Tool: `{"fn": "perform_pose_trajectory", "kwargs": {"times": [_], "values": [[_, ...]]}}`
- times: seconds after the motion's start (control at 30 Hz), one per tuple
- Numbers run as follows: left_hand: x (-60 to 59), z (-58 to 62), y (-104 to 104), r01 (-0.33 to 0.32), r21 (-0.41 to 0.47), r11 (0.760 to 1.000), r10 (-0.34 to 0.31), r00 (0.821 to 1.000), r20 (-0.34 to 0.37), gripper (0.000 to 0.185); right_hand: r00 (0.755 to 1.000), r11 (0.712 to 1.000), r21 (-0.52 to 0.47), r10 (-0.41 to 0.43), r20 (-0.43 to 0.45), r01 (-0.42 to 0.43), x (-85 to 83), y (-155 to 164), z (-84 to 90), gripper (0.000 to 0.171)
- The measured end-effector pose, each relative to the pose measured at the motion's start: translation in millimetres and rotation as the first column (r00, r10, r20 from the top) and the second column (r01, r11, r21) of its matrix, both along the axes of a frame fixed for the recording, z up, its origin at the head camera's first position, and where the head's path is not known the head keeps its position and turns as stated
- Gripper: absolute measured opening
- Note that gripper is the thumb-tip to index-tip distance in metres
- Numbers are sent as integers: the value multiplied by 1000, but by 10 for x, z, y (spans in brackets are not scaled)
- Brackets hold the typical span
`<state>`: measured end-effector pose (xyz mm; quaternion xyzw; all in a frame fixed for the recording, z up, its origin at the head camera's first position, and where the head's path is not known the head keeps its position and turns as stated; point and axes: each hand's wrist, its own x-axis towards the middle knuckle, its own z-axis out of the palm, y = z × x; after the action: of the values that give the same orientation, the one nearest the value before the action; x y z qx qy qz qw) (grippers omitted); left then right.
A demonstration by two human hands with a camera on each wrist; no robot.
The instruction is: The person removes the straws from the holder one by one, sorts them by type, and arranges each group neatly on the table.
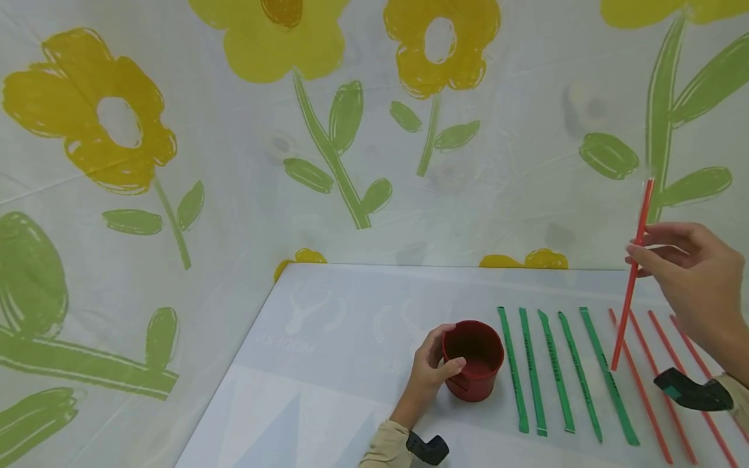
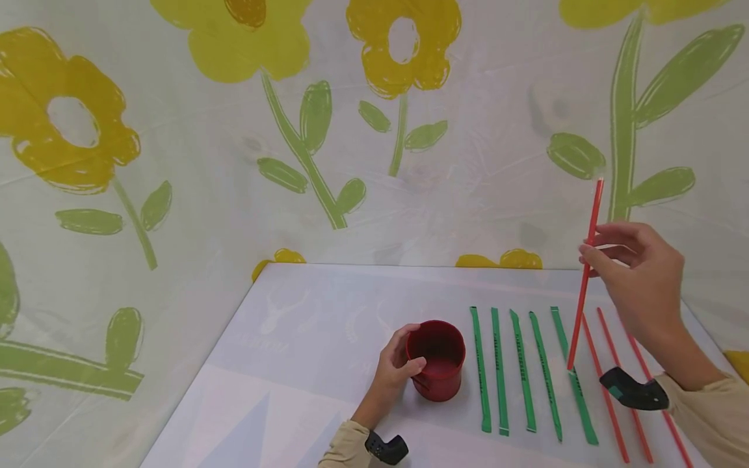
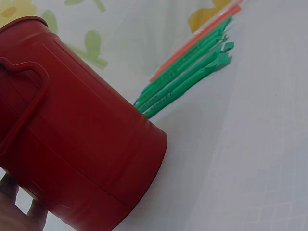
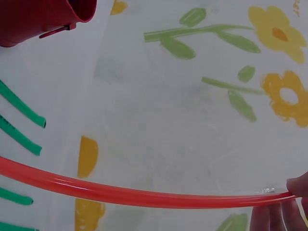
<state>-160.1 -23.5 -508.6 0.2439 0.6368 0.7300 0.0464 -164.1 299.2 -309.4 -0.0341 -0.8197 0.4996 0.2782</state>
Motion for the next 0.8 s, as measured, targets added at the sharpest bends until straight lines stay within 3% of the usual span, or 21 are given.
{"fn": "perform_pose_trajectory", "kwargs": {"times": [0.27, 0.6, 0.8], "values": [[31, 17, 2, 1, 4, 1000, -1, 1000, 9, 56, 976, 991, 91, -112, 188, 97, 64, 123, -79, 26], [52, 34, -2, 4, 6, 1000, -4, 1000, 14, 56, 973, 994, 61, -105, 204, 94, 46, 351, -265, 28], [53, 32, -9, 5, 10, 1000, -5, 1000, 9, 56, 950, 985, 77, -170, 264, 155, 0, 501, -358, 31]]}}
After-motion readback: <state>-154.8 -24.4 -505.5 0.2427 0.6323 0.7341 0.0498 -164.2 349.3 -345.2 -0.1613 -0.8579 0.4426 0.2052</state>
